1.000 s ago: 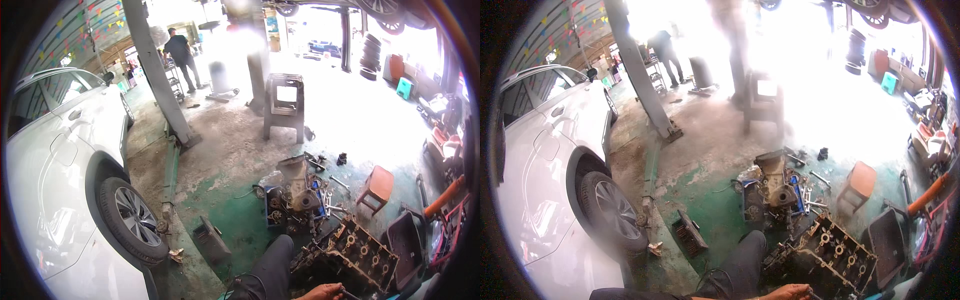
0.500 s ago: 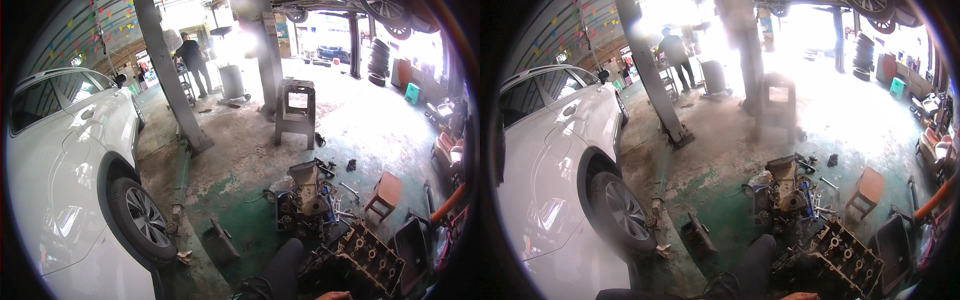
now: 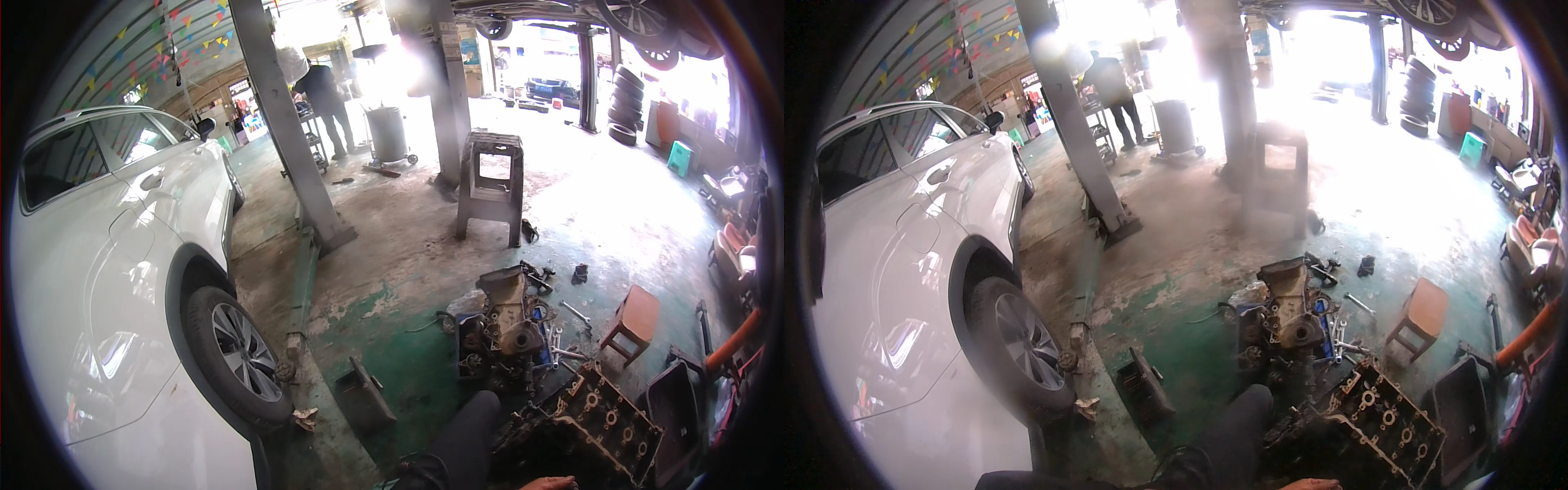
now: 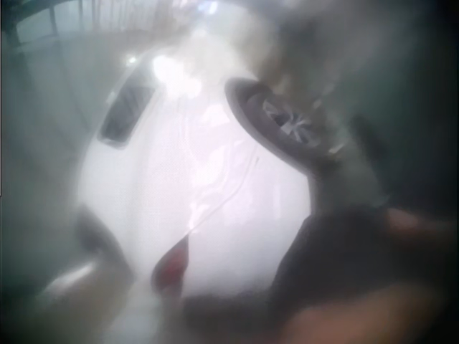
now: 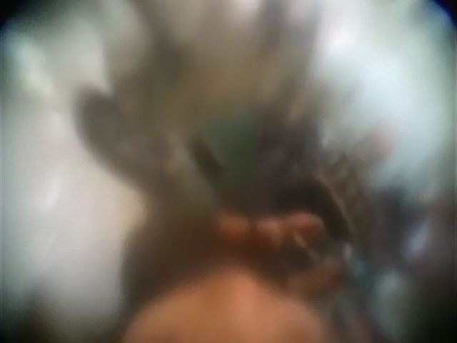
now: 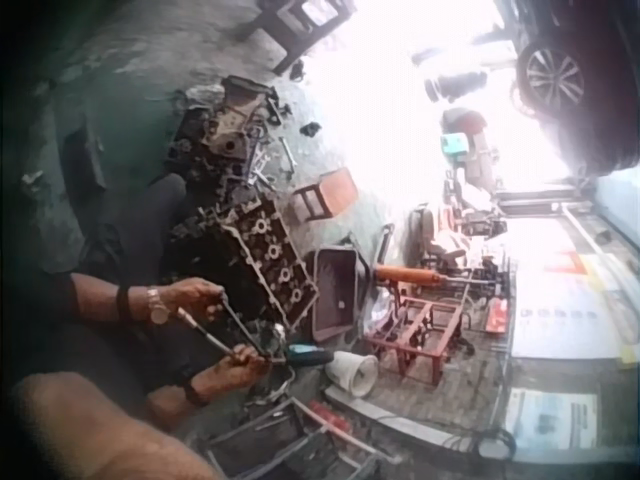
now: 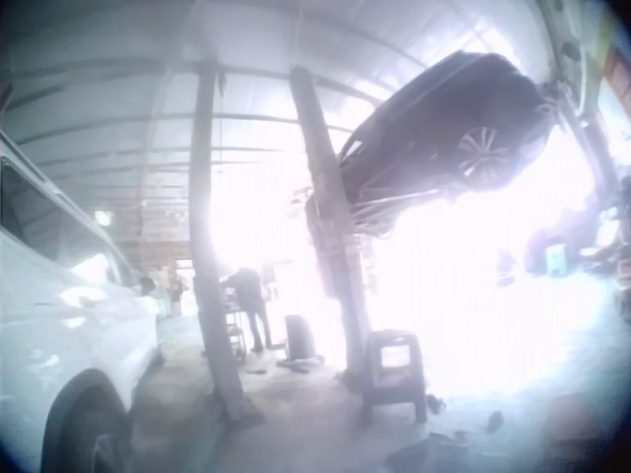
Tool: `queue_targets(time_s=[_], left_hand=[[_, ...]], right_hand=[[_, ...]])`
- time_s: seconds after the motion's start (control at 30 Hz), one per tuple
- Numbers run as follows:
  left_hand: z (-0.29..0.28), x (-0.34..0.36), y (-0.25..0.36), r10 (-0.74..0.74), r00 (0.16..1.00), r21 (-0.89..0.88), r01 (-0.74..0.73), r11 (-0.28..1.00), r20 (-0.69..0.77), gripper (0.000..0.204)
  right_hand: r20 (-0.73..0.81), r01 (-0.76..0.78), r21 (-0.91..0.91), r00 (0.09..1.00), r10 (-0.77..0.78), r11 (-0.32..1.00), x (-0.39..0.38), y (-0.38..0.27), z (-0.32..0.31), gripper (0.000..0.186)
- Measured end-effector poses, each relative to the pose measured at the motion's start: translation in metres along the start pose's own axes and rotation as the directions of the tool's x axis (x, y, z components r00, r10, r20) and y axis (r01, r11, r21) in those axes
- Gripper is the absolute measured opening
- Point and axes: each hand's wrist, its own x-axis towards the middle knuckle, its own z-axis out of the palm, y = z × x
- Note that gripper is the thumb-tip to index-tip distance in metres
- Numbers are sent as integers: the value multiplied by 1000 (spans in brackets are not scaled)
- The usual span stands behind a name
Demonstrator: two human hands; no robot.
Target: The person sits on a low stool and works on a disassembled engine block resting on their lap. They wipe the surface with a cloth, then use a ratchet with a socket to loosen and remove bolts from the cylinder head. The removed bolts are placed into a nearby tray.
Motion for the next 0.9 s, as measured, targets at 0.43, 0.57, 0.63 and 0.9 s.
queue_targets(time_s=[0.43,0.57,0.63,0.9], left_hand=[[-5,-5,-9,-44,998,2,43,999,52,26],[0,-15,-9,42,992,117,-55,992,115,26],[5,-18,-6,32,990,54,-39,998,136,27],[19,-26,-7,87,994,151,-97,984,70,27]], right_hand=[[186,25,118,981,-46,993,5,7,-25,8],[104,116,-39,988,-112,992,4,4,-28,31],[37,98,37,994,-99,995,-2,7,-21,26],[-2,44,51,999,-44,998,-8,3,-2,40]])
